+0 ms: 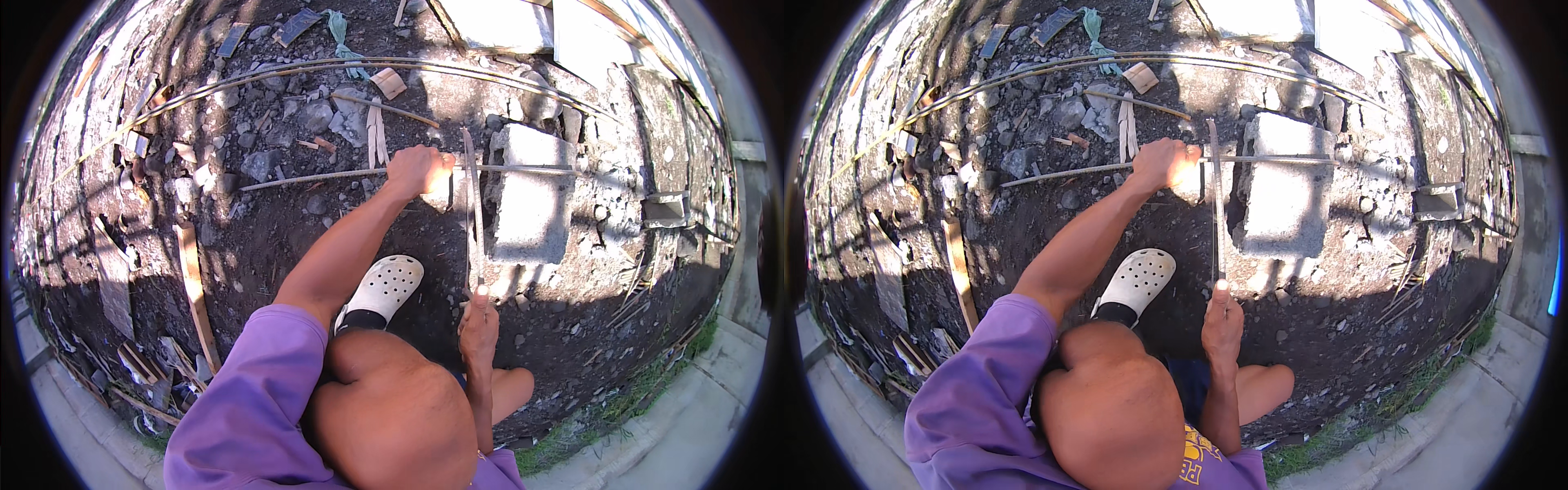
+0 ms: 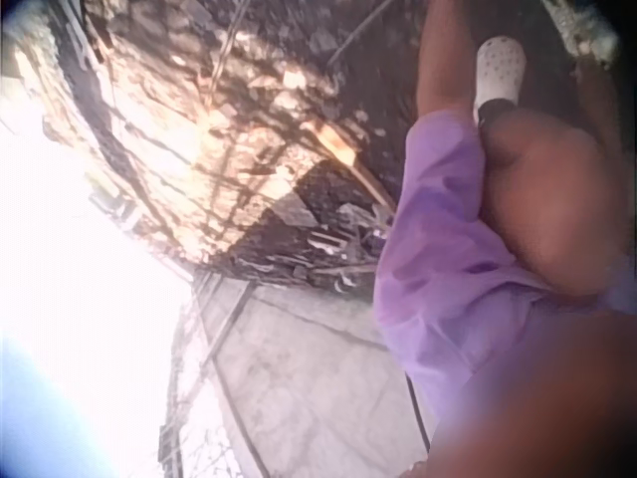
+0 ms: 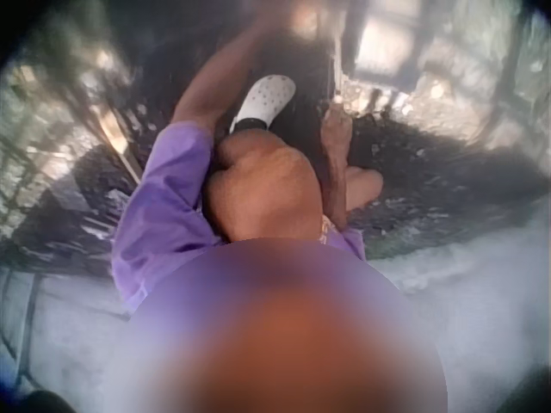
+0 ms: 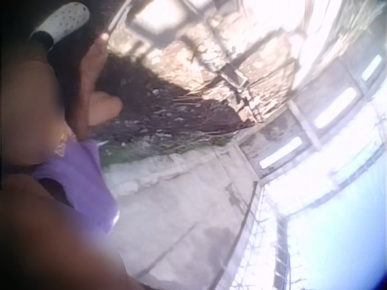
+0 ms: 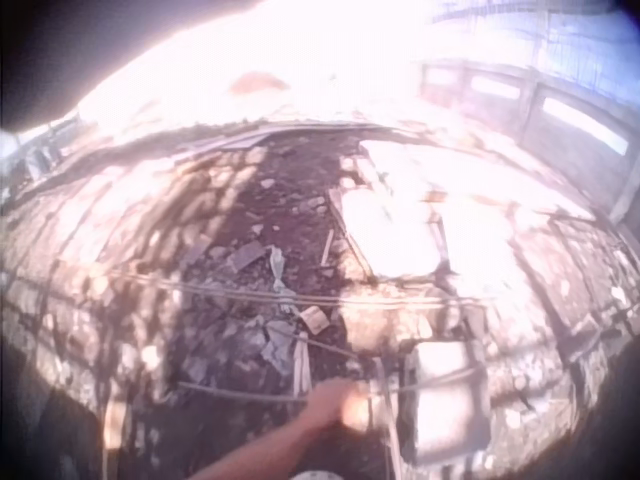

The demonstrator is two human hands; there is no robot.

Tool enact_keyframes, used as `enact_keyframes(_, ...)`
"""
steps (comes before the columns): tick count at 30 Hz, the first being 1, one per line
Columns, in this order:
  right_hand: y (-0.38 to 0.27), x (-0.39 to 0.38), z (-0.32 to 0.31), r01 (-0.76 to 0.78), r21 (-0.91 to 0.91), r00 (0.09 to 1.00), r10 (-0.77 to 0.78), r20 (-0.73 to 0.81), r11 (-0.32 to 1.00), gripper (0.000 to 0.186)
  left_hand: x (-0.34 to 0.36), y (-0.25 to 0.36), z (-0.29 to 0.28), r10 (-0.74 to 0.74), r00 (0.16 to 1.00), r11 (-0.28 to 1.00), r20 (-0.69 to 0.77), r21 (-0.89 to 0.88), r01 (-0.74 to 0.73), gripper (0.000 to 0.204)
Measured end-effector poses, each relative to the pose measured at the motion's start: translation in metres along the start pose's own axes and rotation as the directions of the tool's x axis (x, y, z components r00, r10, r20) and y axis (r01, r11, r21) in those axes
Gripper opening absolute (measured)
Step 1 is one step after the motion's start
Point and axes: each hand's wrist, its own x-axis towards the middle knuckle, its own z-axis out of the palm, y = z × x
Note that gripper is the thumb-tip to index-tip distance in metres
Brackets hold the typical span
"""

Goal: The person uses a hacksaw to cut a metal rod placed on a concrete block. They repeatedly position the rod, saw through it, and then remove the cut piece, continuing the process with additional rods.

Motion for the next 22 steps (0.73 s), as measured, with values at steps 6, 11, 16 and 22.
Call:
enact_keyframes(6, -0.011, -0.03, 0.007, -0.058, -0.049, 0.994, 0.053, -0.091, 0.997, 0.072, -0.005, 0.003, -0.006, -0.014, 0.997, 0.998, 0.071, -0.054, 0.018, 0.047)
enact_keyframes(11, -0.024, -0.036, -0.002, -0.057, -0.122, 0.993, 0.043, -0.109, 0.991, 0.068, -0.002, 0.0, 0.004, -0.003, 1.0, 0.997, -0.022, -0.071, 0.001, 0.046)
enact_keyframes(16, -0.042, -0.032, 0.006, -0.095, -0.084, 0.99, 0.086, -0.11, 0.992, 0.067, -0.009, 0.002, 0.0, 0.067, 0.998, 0.997, 0.011, -0.036, -0.067, 0.028)
enact_keyframes(22, -0.091, -0.029, 0.0, -0.147, -0.163, 0.986, 0.131, -0.103, 0.976, 0.065, 0.001, 0.004, -0.002, 0.017, 0.997, 1.0, 0.072, 0.021, -0.019, 0.028)
